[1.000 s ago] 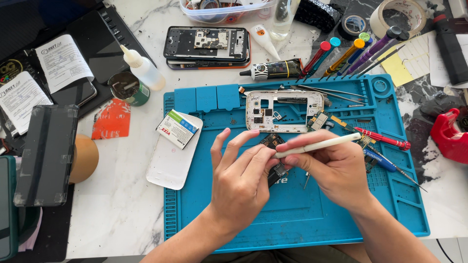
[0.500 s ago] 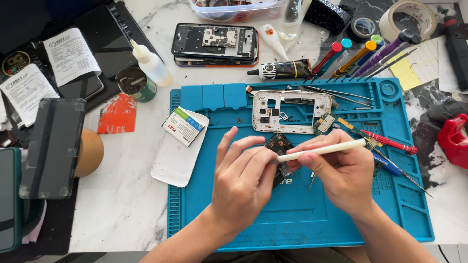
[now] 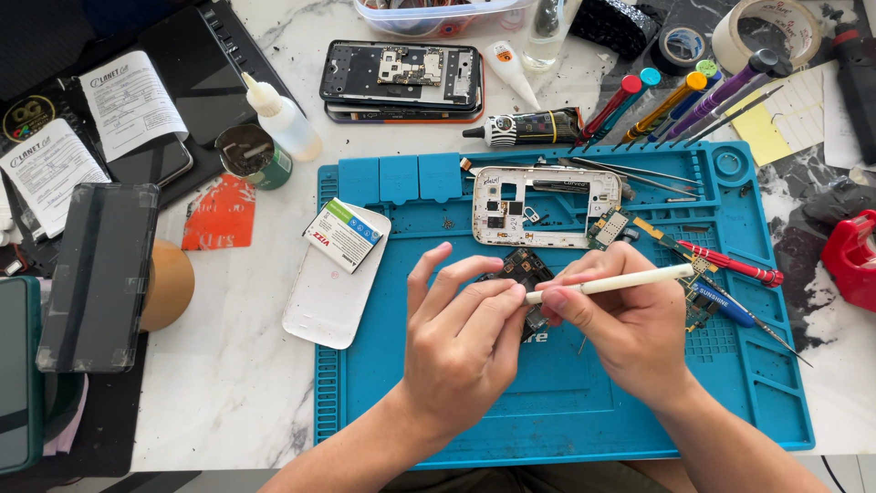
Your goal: The person uses a white stylus to clean and scrape residue from the interior frame of a disassembled smartphone. They rotate the device to access different edges and corners, working around the battery and camera area. The person briefly picks up another phone to compare or reference before returning to the cleaning task.
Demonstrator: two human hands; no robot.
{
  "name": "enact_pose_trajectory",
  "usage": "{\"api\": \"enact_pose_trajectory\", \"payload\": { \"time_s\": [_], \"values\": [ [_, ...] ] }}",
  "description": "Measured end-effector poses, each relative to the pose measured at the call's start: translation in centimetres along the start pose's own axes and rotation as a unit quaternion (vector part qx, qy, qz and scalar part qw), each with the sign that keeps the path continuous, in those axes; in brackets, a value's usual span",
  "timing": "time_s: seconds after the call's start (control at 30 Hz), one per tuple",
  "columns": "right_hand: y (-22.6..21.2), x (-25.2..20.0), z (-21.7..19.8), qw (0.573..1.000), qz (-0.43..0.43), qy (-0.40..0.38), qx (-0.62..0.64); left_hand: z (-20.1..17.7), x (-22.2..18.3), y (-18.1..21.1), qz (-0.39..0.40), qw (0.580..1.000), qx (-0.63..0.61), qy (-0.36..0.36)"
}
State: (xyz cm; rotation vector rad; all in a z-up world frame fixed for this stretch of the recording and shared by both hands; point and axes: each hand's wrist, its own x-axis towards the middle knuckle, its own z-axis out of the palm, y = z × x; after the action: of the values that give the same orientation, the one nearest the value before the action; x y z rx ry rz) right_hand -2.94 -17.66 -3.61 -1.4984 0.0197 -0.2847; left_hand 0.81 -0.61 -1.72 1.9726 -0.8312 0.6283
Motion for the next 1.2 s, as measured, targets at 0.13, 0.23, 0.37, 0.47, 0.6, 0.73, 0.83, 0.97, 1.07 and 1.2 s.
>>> {"api": "enact_pose_trajectory", "payload": {
  "time_s": [0.13, 0.23, 0.37, 0.47, 0.6, 0.73, 0.83, 0.97, 1.07, 1.2],
  "values": [
    [-0.2, 0.3, 0.0, 1.0, 0.011, -0.001, 0.009, 0.2, -0.1, -0.2, 0.001, 1.0, -0.003, 0.009],
    [-1.0, 0.9, -0.5, 0.998, 0.031, -0.062, 0.006, 0.4, -0.2, -0.9, 0.0, 1.0, 0.026, -0.003],
    [-2.5, 2.0, -1.1, 0.996, 0.004, -0.05, -0.068, 0.3, -0.3, -1.7, -0.087, 0.991, 0.047, -0.085],
    [-2.6, 2.6, -1.9, 0.999, -0.007, 0.021, -0.043, 0.8, -1.5, -2.1, -0.127, 0.957, 0.15, -0.212],
    [-2.4, 3.0, -2.5, 0.998, 0.006, 0.062, -0.022, 2.0, -2.9, -1.5, -0.111, 0.912, 0.235, -0.319],
    [-3.2, 3.0, -2.0, 0.996, 0.025, 0.031, -0.08, 2.5, -2.8, -1.3, -0.132, 0.914, 0.213, -0.318],
    [-3.2, 2.9, -2.3, 0.999, 0.045, 0.016, -0.021, 2.5, -2.0, -0.8, -0.145, 0.929, 0.177, -0.289],
    [-3.0, 2.6, -3.2, 0.997, 0.048, -0.016, 0.059, 1.9, -0.8, -0.4, -0.265, 0.898, 0.115, -0.333],
    [-2.7, 2.3, -3.5, 0.996, 0.018, -0.035, 0.075, 0.8, 0.7, -0.4, -0.337, 0.896, 0.038, -0.285],
    [-2.6, 2.0, -3.8, 0.996, -0.029, -0.067, 0.058, -1.4, 4.2, 0.7, -0.541, 0.78, -0.229, -0.216]
  ]
}}
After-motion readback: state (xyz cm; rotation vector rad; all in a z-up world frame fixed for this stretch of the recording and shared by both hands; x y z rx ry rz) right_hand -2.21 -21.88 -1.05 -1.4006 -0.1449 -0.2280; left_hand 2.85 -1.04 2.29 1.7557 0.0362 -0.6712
